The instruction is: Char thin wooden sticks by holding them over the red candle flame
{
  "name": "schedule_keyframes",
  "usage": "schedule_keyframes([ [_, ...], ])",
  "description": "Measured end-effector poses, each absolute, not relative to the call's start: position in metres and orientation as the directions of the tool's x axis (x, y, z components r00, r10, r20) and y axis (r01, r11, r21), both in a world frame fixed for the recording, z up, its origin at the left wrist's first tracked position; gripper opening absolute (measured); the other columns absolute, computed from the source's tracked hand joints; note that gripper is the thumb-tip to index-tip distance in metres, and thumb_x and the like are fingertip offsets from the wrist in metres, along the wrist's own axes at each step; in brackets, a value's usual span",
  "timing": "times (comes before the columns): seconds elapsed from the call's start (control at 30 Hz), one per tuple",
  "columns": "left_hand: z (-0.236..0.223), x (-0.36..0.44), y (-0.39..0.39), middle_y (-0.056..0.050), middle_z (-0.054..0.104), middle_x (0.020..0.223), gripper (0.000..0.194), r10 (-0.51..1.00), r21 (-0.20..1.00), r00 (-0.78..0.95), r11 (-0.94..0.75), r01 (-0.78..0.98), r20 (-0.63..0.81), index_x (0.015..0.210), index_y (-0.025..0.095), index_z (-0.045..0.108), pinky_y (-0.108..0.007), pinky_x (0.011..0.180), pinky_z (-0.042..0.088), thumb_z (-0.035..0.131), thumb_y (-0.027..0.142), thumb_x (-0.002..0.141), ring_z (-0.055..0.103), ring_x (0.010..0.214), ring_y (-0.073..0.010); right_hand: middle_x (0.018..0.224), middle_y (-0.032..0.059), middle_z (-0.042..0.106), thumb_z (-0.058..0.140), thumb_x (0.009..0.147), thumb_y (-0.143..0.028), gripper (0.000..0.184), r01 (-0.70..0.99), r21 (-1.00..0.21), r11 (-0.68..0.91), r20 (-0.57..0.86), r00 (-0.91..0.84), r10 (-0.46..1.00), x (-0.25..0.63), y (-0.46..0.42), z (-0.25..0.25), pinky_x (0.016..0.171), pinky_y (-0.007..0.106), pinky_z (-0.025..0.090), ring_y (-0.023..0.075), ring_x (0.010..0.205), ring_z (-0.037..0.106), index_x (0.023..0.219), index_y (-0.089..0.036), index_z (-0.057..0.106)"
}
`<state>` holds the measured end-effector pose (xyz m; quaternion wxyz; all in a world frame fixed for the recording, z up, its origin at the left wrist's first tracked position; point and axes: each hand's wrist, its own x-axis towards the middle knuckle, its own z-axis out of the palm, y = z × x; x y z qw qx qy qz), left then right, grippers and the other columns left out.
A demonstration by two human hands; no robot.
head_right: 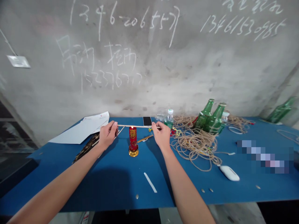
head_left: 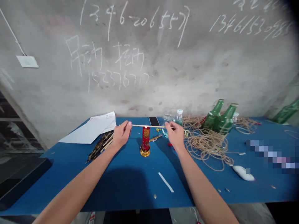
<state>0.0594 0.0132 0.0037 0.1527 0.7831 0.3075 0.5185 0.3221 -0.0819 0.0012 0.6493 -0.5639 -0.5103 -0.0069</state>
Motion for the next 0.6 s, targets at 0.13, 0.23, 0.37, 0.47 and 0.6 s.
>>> schedule_keyframes([
  [0.13,0.0028,0.0592,0.0127,0.002,0.056,0.055,0.046,0.626,0.548,0.272,-0.775,0.315,0.731,0.071,0.024,0.046,-0.029,0.061,0.043,0.037,0.048,0.109,0.056,0.052,-0.0149,0.056,-0.0054,0.032,0.061,0.092,-0.047,0.045,0.571,-0.735,0.366,0.661,0.483,0.574,0.3202,-0.0821,0.0018,0.057,0.028,0.028,0.012,0.057,0.032,0.06,-0.022,0.043],
  [0.23,0.002,0.0586,0.0128,0.001,0.057,0.055,0.047,0.625,0.544,0.27,-0.776,0.32,0.733,0.071,0.024,0.045,-0.029,0.062,0.043,0.035,0.048,0.109,0.056,0.052,-0.0149,0.057,-0.0055,0.033,0.061,0.092,-0.047,0.044,0.568,-0.733,0.375,0.664,0.475,0.578,0.3194,-0.0818,0.0017,0.057,0.028,0.028,0.0117,0.058,0.031,0.061,-0.022,0.043],
  [0.37,-0.0001,0.0583,0.0153,0.001,0.058,0.055,0.048,0.625,0.544,0.272,-0.776,0.319,0.732,0.07,0.024,0.045,-0.029,0.061,0.042,0.034,0.049,0.11,0.056,0.052,-0.0152,0.057,-0.0056,0.033,0.062,0.093,-0.046,0.044,0.556,-0.736,0.387,0.661,0.469,0.585,0.3189,-0.0817,0.0014,0.057,0.028,0.028,0.0115,0.057,0.031,0.061,-0.021,0.043],
  [0.47,-0.0021,0.0589,0.0181,0.001,0.058,0.055,0.048,0.608,0.531,0.264,-0.789,0.31,0.749,0.07,0.024,0.045,-0.03,0.06,0.042,0.034,0.048,0.11,0.056,0.052,-0.0153,0.056,-0.0054,0.033,0.062,0.093,-0.046,0.045,0.55,-0.737,0.393,0.661,0.465,0.589,0.3183,-0.0819,0.0013,0.057,0.028,0.028,0.0115,0.057,0.031,0.06,-0.021,0.042],
  [0.6,-0.0044,0.0597,0.0206,0.002,0.056,0.054,0.048,0.588,0.523,0.239,-0.803,0.285,0.773,0.069,0.024,0.046,-0.03,0.058,0.041,0.035,0.046,0.11,0.054,0.05,-0.0148,0.056,-0.0054,0.032,0.062,0.093,-0.048,0.046,0.549,-0.736,0.396,0.662,0.462,0.59,0.3169,-0.0822,0.002,0.057,0.028,0.027,0.0114,0.057,0.031,0.06,-0.021,0.042],
])
